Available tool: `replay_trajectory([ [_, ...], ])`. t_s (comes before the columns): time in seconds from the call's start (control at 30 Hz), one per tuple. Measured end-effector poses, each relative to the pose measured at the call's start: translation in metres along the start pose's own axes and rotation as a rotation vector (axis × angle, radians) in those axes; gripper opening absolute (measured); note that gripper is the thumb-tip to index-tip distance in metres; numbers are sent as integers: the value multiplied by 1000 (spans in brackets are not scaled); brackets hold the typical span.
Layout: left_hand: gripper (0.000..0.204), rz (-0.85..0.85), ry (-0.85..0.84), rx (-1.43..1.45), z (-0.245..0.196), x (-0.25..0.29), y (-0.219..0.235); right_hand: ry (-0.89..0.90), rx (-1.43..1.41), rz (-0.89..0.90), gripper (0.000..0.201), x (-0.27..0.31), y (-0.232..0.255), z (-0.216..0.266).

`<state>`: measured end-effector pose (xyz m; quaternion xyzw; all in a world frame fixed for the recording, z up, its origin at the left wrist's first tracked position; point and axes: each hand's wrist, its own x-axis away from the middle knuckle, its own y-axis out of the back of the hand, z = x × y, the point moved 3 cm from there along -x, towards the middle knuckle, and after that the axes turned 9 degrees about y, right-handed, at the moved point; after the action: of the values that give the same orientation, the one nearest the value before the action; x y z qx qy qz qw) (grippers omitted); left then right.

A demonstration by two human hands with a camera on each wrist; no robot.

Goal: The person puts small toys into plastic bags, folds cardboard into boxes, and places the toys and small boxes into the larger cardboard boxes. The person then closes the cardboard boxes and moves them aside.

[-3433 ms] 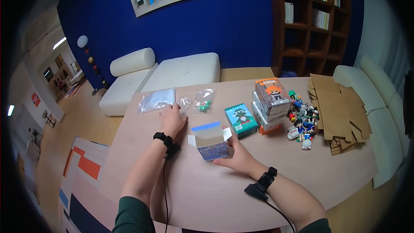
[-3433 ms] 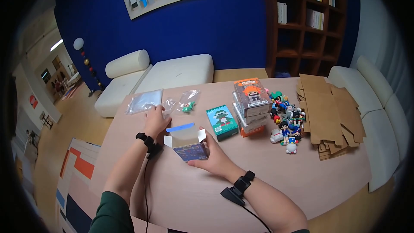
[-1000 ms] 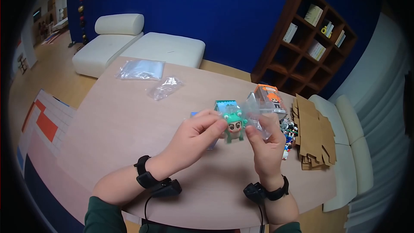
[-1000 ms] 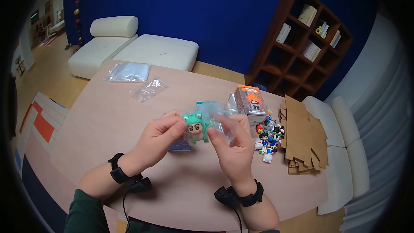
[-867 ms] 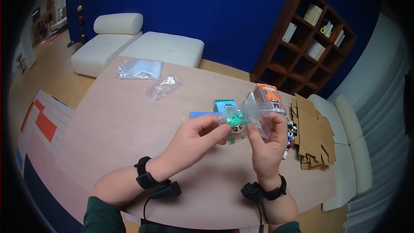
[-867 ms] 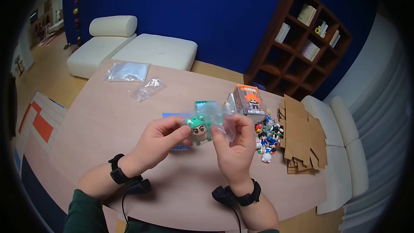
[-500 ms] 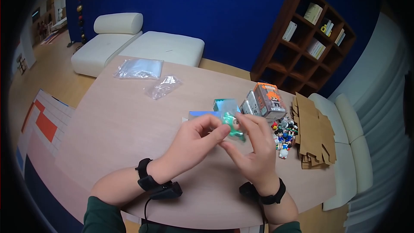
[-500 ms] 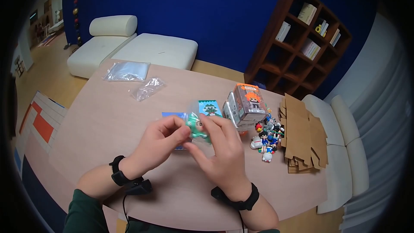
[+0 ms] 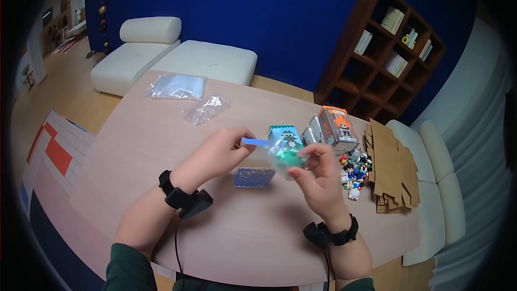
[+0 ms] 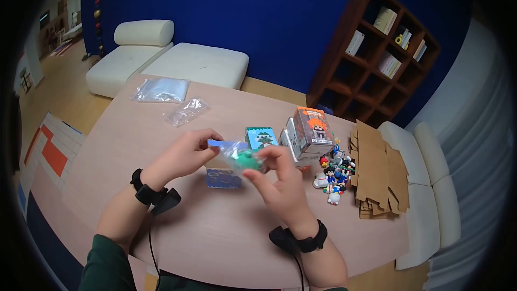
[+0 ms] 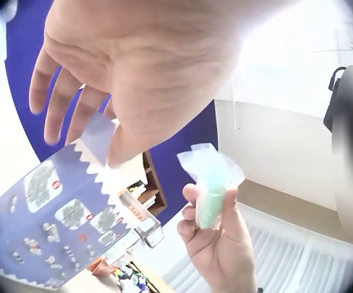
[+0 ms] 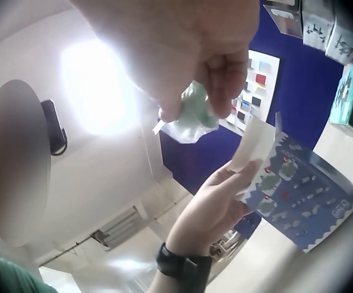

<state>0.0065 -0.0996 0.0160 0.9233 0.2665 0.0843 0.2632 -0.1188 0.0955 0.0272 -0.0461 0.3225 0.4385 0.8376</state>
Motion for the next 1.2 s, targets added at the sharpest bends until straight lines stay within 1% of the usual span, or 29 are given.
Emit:
replay_trajectory([
  [0.03, 18, 3, 1, 2, 5, -3, -6, 97, 163, 72, 35, 1, -4, 1],
  [0.07, 16, 21, -17, 62, 9, -5, -13, 152, 233, 154, 31, -2, -8, 6],
  [0.1, 15, 38, -37, 123, 13, -7, -19, 149, 233, 154, 31, -4, -9, 3],
  [0.13, 16, 45, -128, 153, 12, -6, -23, 268, 389, 217, 30, -5, -11, 2],
  [0.17, 16, 46, -127, 155, 10, -6, -23, 388, 545, 281, 28, -6, -14, 3],
  [0.2, 18, 61, -90, 149, 7, -4, -23, 315, 525, 265, 27, -4, -15, 1],
  [0.23, 20, 75, -53, 143, 6, -4, -23, 316, 525, 266, 27, -5, -15, 1],
  [0.3, 21, 67, -50, 125, 7, -5, -22, 358, 629, 246, 23, -6, -13, 4],
  [0.37, 22, 62, -45, 107, 6, -4, -21, 374, 644, 242, 20, -9, -13, 5],
  [0.47, 20, 79, -75, 83, -1, 0, -22, 412, 648, 209, 17, -10, -16, 9],
  [0.53, 20, 95, -188, 46, -3, 1, -22, 435, 635, 180, 16, -8, -16, 12],
  [0.6, 20, 120, -176, 62, -8, 6, -22, 481, 684, 140, 14, -5, -14, 15],
  [0.63, 20, 142, -165, 81, -10, 7, -23, 481, 684, 139, 14, -4, -16, 13],
  [0.7, 20, 120, -192, 68, -7, 5, -27, 552, 792, 228, 11, 0, -22, 8],
  [0.77, 20, 100, -218, 53, -7, 4, -27, 537, 782, 233, 10, -1, -21, 10],
  [0.83, 21, 122, -37, 95, -3, 2, -25, 535, 763, 367, 13, -3, -26, 17],
  [0.87, 21, 125, -36, 92, -1, 1, -24, 532, 762, 363, 13, -3, -25, 21],
  [0.93, 22, 3, -49, 136, 9, -6, -16, 524, 689, 221, 17, -4, -18, 32],
  [0.97, 22, 10, -53, 130, 15, -11, -12, 521, 692, 212, 17, -3, -16, 37],
  [1.03, 26, -188, -62, 152, 25, -24, 7, 445, 690, 309, 18, -1, -13, 47],
  [1.07, 26, -170, -76, 136, 30, -33, 12, 400, 698, 434, 21, 2, -14, 52],
  [1.1, 27, -268, -83, 209, 36, -41, 20, 392, 702, 404, 21, 5, -12, 55],
  [1.13, 29, -365, -88, 281, 38, -50, 25, 360, 688, 585, 23, 10, -16, 53],
  [1.17, 29, -346, -93, 259, 35, -60, 25, 325, 661, 770, 24, 17, -21, 50],
  [1.2, 30, -381, -65, 303, 33, -70, 29, 346, 625, 829, 23, 24, -24, 44],
])
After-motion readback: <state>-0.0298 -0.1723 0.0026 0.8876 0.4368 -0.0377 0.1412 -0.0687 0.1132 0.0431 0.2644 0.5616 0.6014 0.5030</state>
